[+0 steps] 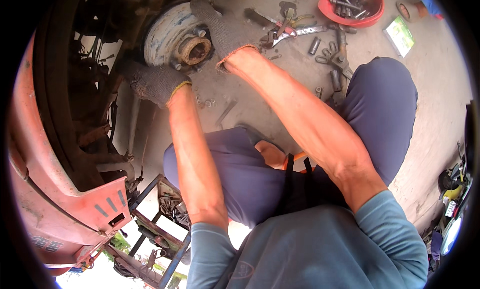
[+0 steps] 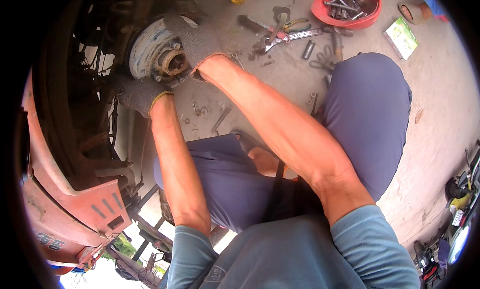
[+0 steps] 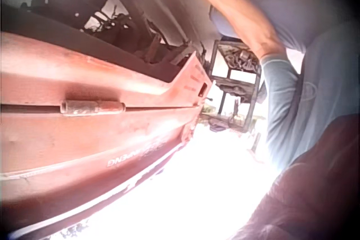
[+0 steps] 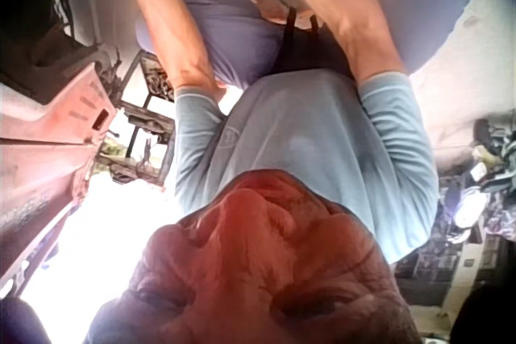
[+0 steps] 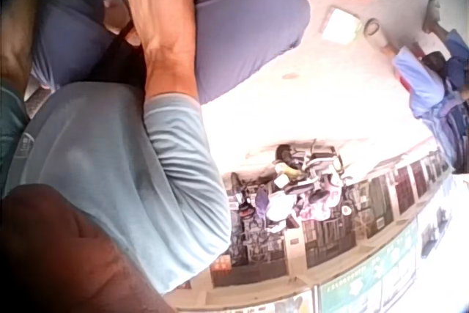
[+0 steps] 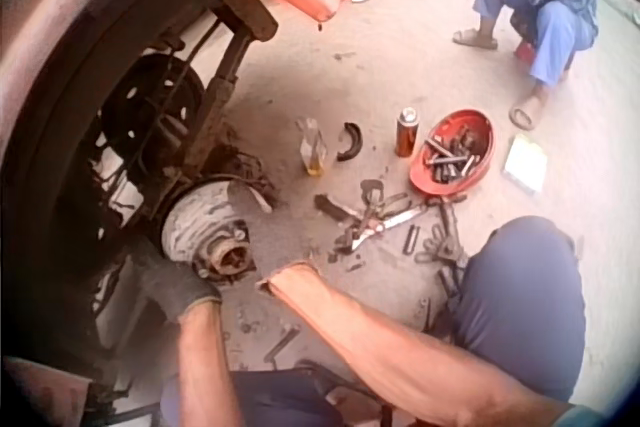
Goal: The person cleans and reassembles brake components of a vehicle, using a hammer and a power tool to fit parts back onto the wheel hub.
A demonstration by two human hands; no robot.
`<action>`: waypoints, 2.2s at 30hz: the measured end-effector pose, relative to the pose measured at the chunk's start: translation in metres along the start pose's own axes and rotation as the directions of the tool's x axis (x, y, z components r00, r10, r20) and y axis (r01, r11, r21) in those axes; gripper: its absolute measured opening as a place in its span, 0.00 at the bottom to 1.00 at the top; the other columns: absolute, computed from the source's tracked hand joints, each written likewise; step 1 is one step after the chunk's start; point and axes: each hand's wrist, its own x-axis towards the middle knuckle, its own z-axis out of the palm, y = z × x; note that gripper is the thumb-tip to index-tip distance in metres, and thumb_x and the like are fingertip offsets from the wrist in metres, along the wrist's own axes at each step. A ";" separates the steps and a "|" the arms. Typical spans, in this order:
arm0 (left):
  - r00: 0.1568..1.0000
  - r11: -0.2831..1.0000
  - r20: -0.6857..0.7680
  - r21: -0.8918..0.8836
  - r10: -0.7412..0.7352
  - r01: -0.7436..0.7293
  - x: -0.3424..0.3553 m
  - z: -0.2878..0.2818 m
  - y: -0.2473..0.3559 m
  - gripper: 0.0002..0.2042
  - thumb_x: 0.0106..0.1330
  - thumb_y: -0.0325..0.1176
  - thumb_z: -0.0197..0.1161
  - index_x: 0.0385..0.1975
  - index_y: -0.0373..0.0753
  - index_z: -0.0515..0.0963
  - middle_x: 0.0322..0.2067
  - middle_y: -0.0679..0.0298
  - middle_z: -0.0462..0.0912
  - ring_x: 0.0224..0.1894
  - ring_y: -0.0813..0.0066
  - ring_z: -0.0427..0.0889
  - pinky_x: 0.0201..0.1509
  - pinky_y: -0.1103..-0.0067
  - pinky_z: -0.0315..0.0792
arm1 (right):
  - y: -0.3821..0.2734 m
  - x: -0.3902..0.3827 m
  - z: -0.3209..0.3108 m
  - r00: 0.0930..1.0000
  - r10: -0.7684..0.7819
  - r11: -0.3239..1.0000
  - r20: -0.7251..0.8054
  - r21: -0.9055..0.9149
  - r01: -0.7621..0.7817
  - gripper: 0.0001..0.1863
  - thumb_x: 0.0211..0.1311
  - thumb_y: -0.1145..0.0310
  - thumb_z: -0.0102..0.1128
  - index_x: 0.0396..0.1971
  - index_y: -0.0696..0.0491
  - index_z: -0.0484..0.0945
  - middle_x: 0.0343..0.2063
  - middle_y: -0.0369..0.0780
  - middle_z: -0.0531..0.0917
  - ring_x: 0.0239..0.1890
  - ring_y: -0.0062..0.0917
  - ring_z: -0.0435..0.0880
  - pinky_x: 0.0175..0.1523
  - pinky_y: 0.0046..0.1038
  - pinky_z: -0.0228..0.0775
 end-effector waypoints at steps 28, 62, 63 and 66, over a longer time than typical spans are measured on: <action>0.997 0.993 -0.048 0.095 -0.067 0.071 0.002 -0.002 0.006 0.18 0.68 0.27 0.51 0.56 0.29 0.72 0.53 0.40 0.77 0.56 0.47 0.78 0.60 0.61 0.71 | -0.009 -0.009 0.003 0.996 -0.087 0.994 -0.025 -0.069 0.085 0.39 0.63 0.49 0.66 0.64 0.62 0.68 0.59 0.48 0.78 0.55 0.31 0.79 0.60 0.32 0.71; 0.932 0.949 -0.185 0.017 0.311 -0.313 -0.028 -0.026 -0.029 0.15 0.68 0.29 0.55 0.54 0.38 0.74 0.48 0.47 0.81 0.52 0.50 0.79 0.53 0.62 0.74 | -0.030 -0.010 -0.028 0.973 -0.220 0.854 0.066 -0.470 0.225 0.34 0.71 0.46 0.53 0.58 0.65 0.74 0.47 0.45 0.83 0.47 0.27 0.81 0.53 0.28 0.72; 0.982 0.984 -0.114 -0.076 0.151 -0.160 -0.020 -0.017 -0.020 0.16 0.69 0.28 0.53 0.55 0.37 0.74 0.49 0.47 0.80 0.54 0.49 0.78 0.55 0.62 0.73 | -0.023 0.012 -0.025 0.940 -0.323 0.823 0.110 -0.458 0.336 0.34 0.71 0.45 0.50 0.57 0.65 0.74 0.47 0.47 0.83 0.49 0.32 0.79 0.57 0.30 0.67; 0.997 0.992 -0.062 -0.122 -0.039 0.032 -0.010 -0.007 -0.005 0.19 0.69 0.27 0.51 0.60 0.34 0.71 0.52 0.45 0.79 0.58 0.47 0.76 0.59 0.60 0.71 | -0.022 0.041 -0.005 0.921 -0.320 0.809 0.221 -0.442 0.387 0.30 0.73 0.49 0.52 0.55 0.63 0.77 0.52 0.44 0.83 0.51 0.29 0.80 0.56 0.29 0.71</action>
